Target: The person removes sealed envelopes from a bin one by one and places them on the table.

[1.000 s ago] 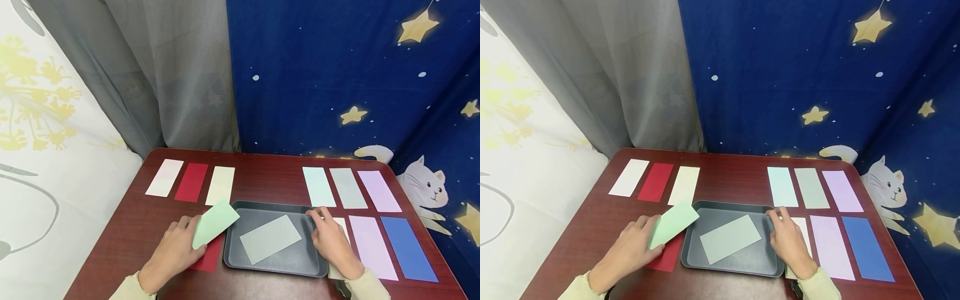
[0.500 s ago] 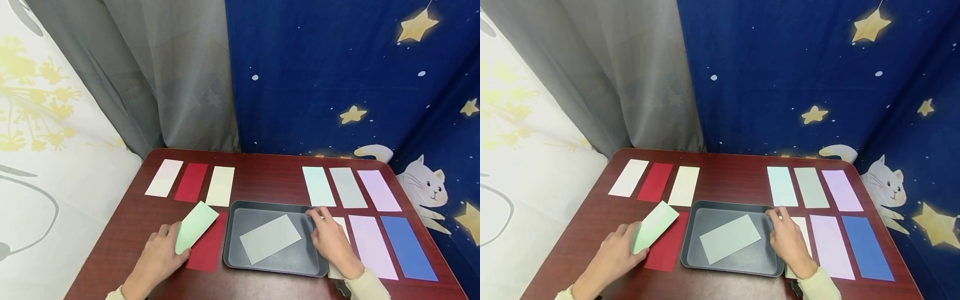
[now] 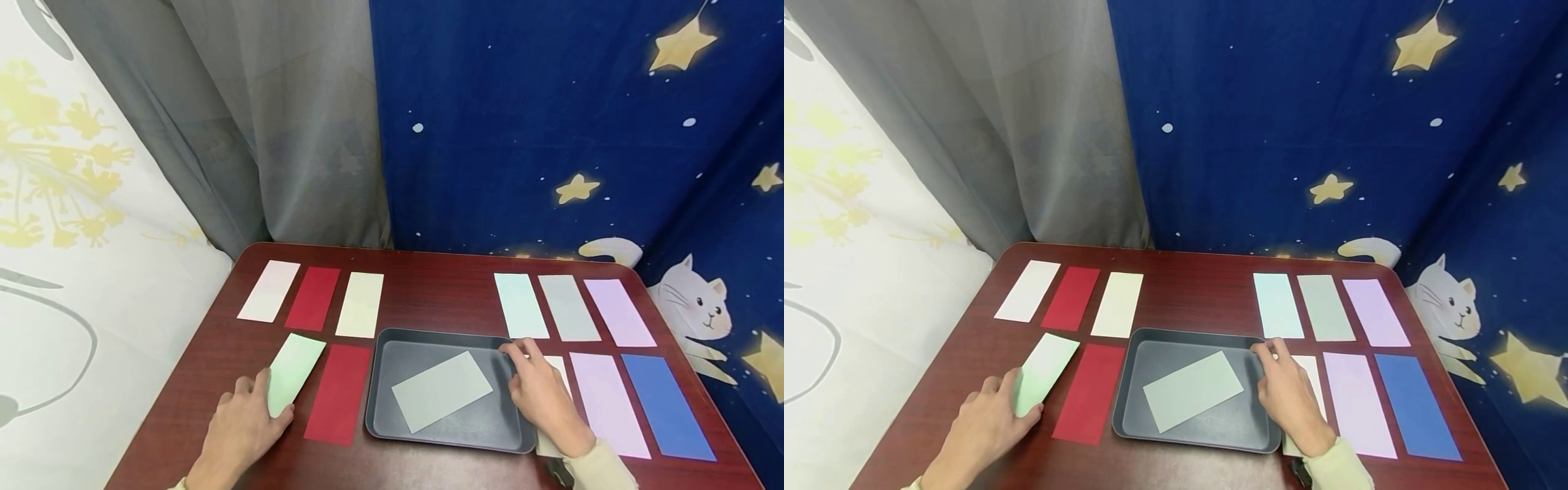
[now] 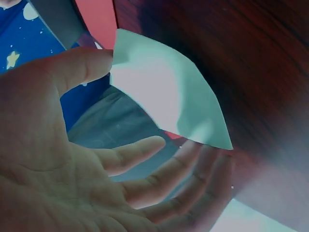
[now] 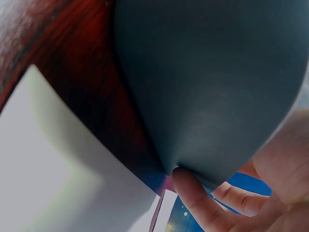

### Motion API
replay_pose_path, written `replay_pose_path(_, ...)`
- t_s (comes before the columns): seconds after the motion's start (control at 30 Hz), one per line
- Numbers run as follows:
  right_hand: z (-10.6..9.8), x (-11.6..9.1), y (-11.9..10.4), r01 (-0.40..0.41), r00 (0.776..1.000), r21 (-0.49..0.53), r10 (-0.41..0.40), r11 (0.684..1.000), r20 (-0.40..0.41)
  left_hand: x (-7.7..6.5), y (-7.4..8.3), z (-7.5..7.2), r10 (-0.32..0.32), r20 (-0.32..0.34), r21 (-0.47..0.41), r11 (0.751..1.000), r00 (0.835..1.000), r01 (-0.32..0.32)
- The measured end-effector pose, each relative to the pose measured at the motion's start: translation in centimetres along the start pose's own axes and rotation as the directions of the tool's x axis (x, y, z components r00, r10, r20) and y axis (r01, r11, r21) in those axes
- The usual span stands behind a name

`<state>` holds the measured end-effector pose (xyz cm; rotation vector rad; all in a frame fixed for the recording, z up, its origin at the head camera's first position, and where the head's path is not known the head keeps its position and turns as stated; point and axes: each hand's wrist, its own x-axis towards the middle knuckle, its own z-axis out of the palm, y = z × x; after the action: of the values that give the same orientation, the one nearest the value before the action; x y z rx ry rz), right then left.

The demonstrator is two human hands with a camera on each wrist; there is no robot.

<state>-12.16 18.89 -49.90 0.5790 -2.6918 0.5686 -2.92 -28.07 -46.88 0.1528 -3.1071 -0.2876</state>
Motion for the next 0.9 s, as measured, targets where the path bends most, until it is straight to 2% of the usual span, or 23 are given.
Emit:
replay_pose_path(0.23, 0.0, 0.0, 0.0, 0.001, 1.000, 0.000, -0.001, 1.000, -0.004, -0.1, 0.1, 0.5, -0.069, 0.084, 0.047, 0.997, 0.994, 0.065)
replay_pose_path(0.4, 0.1, 0.0, 0.1, 0.003, 1.000, 0.000, -0.003, 1.000, -0.002, -0.1, 0.5, 0.9, -0.116, 0.118, 0.080, 0.991, 0.986, 0.107)
replay_pose_path(0.7, 0.1, 0.0, 0.1, 0.012, 1.000, 0.001, -0.012, 1.000, -0.011, -0.1, 1.1, 1.3, -0.130, 0.071, 0.102, 0.987, 0.989, 0.123)
replay_pose_path(0.9, 0.1, 0.0, 0.2, 0.018, 1.000, 0.001, -0.018, 1.000, -0.016, 0.0, 1.2, 1.3, -0.131, 0.074, 0.111, 0.986, 0.989, 0.122)
